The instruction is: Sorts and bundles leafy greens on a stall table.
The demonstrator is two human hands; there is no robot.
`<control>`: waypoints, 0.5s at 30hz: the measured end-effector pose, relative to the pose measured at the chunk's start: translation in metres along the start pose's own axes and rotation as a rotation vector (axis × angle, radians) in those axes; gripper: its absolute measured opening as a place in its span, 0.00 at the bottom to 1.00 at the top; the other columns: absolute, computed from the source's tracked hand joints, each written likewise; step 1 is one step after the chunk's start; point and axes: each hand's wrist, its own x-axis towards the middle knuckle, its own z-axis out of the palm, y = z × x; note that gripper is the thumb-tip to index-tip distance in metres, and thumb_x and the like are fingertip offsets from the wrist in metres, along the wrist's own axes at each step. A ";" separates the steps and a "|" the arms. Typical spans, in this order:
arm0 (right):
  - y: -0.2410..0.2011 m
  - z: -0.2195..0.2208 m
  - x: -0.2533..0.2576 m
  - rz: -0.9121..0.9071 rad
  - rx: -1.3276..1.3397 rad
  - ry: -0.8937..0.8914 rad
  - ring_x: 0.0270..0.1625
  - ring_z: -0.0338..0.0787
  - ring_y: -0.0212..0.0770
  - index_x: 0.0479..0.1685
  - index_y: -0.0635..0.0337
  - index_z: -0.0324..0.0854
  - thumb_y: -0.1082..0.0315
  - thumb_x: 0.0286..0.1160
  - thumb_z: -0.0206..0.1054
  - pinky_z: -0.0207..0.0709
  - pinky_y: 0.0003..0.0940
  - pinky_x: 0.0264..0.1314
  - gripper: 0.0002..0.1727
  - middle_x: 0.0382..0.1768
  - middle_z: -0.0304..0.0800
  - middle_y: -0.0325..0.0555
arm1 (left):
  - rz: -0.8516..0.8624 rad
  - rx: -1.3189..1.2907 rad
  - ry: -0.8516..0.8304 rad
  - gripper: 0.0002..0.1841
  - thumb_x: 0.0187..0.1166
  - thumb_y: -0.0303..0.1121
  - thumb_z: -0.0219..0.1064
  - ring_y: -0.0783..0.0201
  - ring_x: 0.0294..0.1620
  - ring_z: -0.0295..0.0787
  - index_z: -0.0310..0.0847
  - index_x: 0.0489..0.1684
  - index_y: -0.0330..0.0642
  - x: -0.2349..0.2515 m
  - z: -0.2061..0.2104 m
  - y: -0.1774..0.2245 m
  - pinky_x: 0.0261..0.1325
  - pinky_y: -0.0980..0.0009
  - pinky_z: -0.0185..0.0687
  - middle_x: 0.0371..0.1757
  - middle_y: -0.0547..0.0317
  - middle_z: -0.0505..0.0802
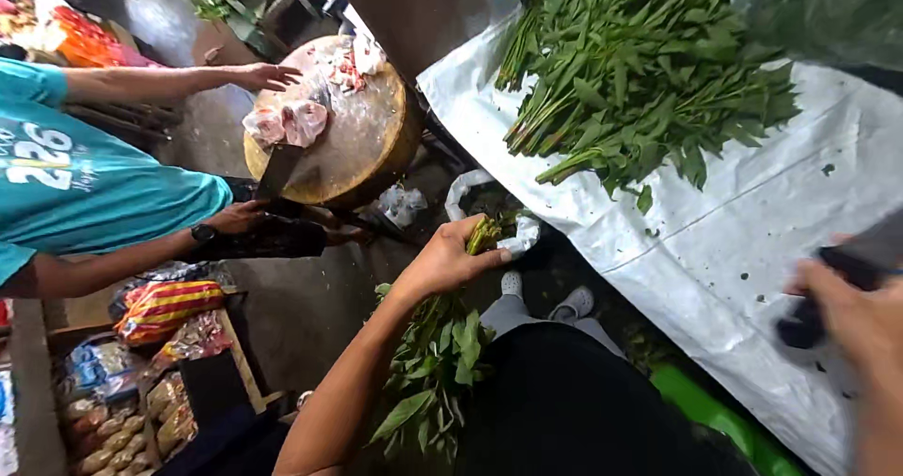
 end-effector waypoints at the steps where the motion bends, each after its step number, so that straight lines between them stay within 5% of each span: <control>1: -0.024 0.026 -0.015 -0.056 0.057 -0.073 0.35 0.89 0.39 0.76 0.70 0.71 0.58 0.77 0.68 0.88 0.43 0.44 0.32 0.47 0.89 0.58 | -0.001 -0.003 -0.036 0.16 0.72 0.45 0.79 0.73 0.27 0.85 0.87 0.45 0.43 0.002 0.000 -0.006 0.33 0.73 0.86 0.33 0.64 0.90; 4: -0.094 0.095 -0.043 -0.188 0.080 -0.212 0.36 0.89 0.45 0.73 0.66 0.78 0.61 0.78 0.68 0.85 0.50 0.43 0.27 0.43 0.90 0.59 | 0.031 0.001 -0.087 0.18 0.69 0.49 0.81 0.77 0.27 0.83 0.87 0.40 0.44 0.007 0.007 -0.021 0.34 0.75 0.83 0.30 0.69 0.89; 7: -0.138 0.150 -0.057 -0.306 0.195 -0.232 0.31 0.84 0.29 0.70 0.61 0.81 0.59 0.77 0.67 0.82 0.31 0.36 0.25 0.37 0.89 0.43 | 0.087 0.029 -0.046 0.19 0.66 0.52 0.82 0.78 0.24 0.79 0.87 0.32 0.45 0.010 0.010 -0.034 0.32 0.75 0.78 0.24 0.71 0.86; 9: -0.150 0.184 -0.066 -0.403 0.114 -0.288 0.39 0.90 0.40 0.71 0.63 0.80 0.65 0.77 0.66 0.87 0.42 0.45 0.23 0.46 0.92 0.51 | 0.137 0.050 -0.017 0.21 0.64 0.52 0.84 0.77 0.28 0.81 0.86 0.33 0.44 0.013 0.009 -0.043 0.35 0.74 0.79 0.27 0.69 0.87; 11: -0.155 0.206 -0.073 -0.496 -0.144 -0.424 0.52 0.93 0.58 0.74 0.60 0.80 0.69 0.73 0.68 0.86 0.61 0.55 0.26 0.56 0.91 0.59 | 0.137 0.087 -0.049 0.25 0.62 0.52 0.85 0.76 0.39 0.87 0.88 0.47 0.43 0.014 0.007 -0.047 0.48 0.72 0.85 0.38 0.65 0.92; 15: -0.153 0.227 -0.073 -0.463 -0.095 -0.330 0.50 0.93 0.52 0.72 0.57 0.82 0.66 0.75 0.68 0.86 0.57 0.55 0.24 0.56 0.92 0.55 | 0.052 0.192 -0.119 0.25 0.66 0.56 0.81 0.70 0.34 0.84 0.88 0.42 0.40 0.010 0.001 -0.059 0.43 0.65 0.82 0.32 0.60 0.90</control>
